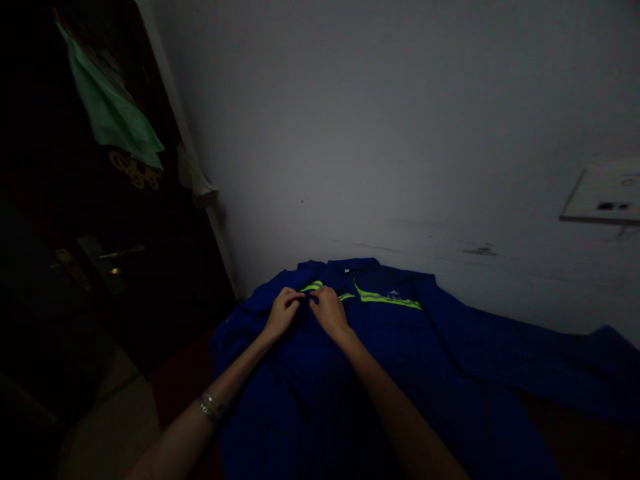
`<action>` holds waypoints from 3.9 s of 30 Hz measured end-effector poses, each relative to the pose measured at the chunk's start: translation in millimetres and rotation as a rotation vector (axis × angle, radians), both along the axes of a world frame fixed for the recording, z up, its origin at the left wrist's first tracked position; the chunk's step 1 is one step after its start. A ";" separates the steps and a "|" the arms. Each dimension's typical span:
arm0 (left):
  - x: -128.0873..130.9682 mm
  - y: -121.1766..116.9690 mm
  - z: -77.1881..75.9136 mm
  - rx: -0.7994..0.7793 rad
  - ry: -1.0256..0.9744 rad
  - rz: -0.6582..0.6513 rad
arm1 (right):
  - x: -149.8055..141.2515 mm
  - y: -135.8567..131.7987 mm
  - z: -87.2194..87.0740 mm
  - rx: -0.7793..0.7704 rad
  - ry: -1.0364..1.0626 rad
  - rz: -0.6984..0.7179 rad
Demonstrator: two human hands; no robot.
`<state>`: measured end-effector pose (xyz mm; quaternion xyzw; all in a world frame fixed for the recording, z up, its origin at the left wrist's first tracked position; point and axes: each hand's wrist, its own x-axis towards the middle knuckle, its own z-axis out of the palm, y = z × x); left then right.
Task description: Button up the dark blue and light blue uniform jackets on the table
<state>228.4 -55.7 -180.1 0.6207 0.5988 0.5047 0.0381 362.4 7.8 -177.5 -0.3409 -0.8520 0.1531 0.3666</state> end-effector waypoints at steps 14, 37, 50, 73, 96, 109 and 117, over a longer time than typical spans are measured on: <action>-3.0 3.2 -10.8 0.017 0.225 -0.063 | 2.5 12.1 2.2 -0.380 0.203 0.065; 1.7 -2.0 -11.0 0.112 0.313 -0.064 | 1.3 17.5 -1.6 -0.595 0.266 0.091; 0.2 -0.4 -15.0 0.128 0.324 -0.100 | 1.1 21.0 -4.7 -0.577 0.241 0.049; 6.0 -6.8 -10.2 0.128 0.440 -0.128 | -2.5 15.6 -4.4 -0.536 0.226 0.029; 3.7 -5.4 -10.1 0.107 0.465 -0.122 | -3.9 13.3 -8.6 -0.377 0.247 0.071; 2.8 -3.7 -11.1 0.105 0.446 -0.121 | -0.1 5.1 -5.4 -0.157 0.168 0.092; 3.2 -5.7 -10.3 0.104 0.433 -0.105 | 2.3 9.3 -4.8 -0.185 0.165 0.142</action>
